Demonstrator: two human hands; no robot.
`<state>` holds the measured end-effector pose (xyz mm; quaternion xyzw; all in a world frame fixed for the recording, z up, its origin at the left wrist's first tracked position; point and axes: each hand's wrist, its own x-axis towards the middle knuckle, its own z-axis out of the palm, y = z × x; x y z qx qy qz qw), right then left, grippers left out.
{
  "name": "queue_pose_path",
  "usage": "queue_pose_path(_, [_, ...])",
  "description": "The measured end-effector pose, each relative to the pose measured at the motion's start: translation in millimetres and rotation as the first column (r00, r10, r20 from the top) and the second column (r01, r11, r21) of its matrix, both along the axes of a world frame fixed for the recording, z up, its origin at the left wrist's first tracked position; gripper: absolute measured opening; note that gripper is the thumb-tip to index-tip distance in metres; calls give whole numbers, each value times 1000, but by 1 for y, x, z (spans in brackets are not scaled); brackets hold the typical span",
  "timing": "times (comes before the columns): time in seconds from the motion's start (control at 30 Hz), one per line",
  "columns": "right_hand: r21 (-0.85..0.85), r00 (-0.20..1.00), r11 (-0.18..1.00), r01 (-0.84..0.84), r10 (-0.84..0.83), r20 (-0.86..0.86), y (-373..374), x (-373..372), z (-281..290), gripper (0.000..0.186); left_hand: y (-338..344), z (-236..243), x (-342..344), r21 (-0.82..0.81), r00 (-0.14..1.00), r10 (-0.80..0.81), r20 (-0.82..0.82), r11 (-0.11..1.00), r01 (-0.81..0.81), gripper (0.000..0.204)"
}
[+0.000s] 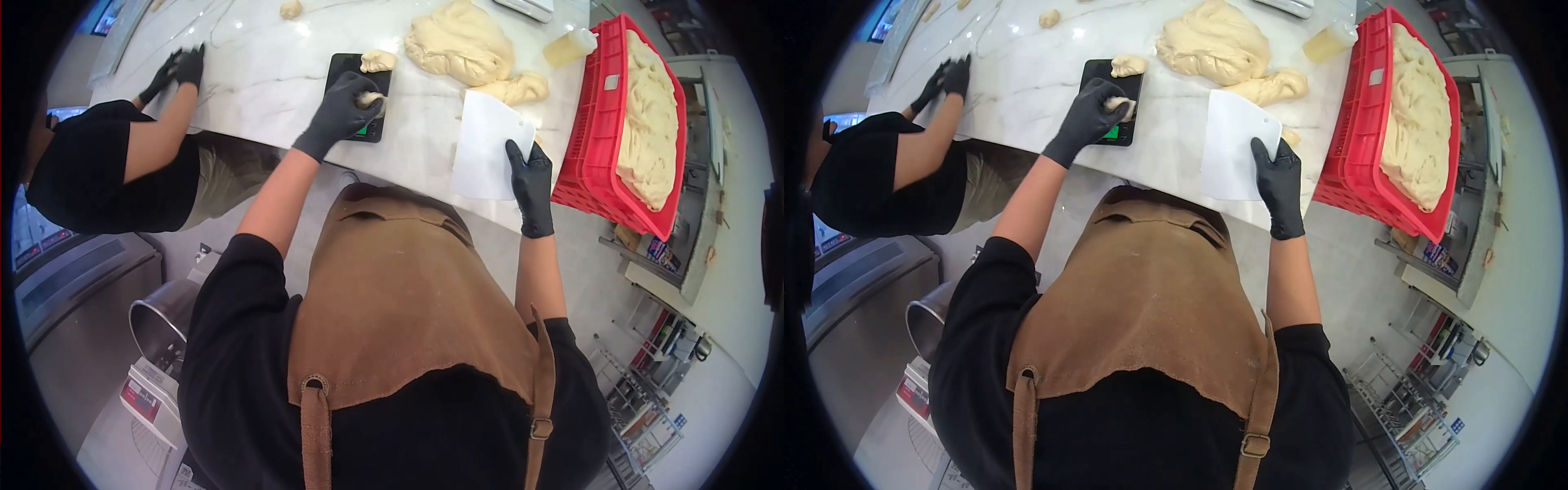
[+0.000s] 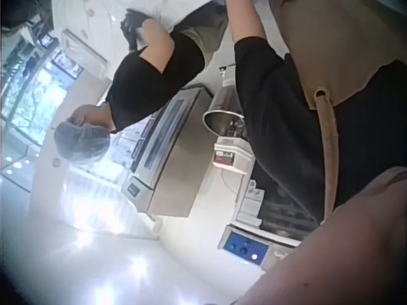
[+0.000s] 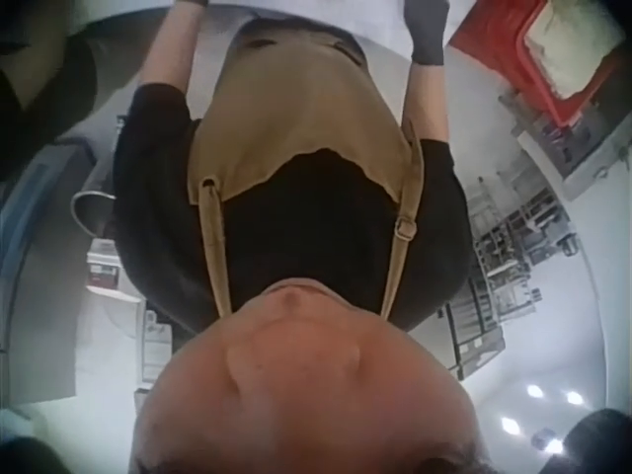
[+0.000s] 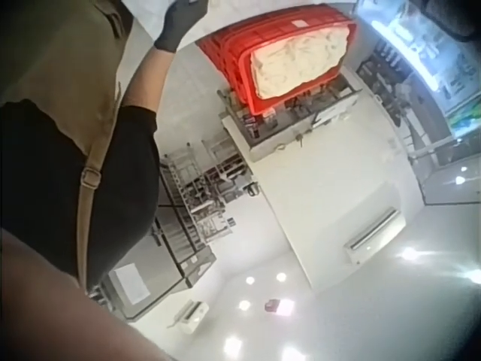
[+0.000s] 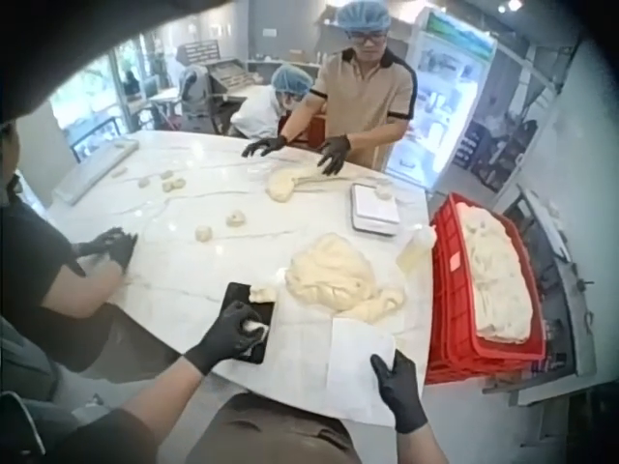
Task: Portioning, weighing, and shaping bread dough on a marble workbench in a bakery.
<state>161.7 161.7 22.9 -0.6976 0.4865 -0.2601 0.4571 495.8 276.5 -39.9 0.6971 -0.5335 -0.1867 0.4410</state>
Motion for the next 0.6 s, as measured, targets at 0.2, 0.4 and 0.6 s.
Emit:
queue_pose_path(0.2, [-35,986,997,-65,58,-155,13,6,0,27,-60,-12,41,20,882,63,466,996,-82,33])
queue_pose_path(0.4, [-163,975,985,-49,11,-224,39,19,5,28,-48,-9,-31,-84,890,-179,420,968,235,28])
queue_pose_path(0.6, [-332,903,903,-274,124,-411,60,27,-8,16,24,-35,-115,-9,980,-168,103,985,169,48])
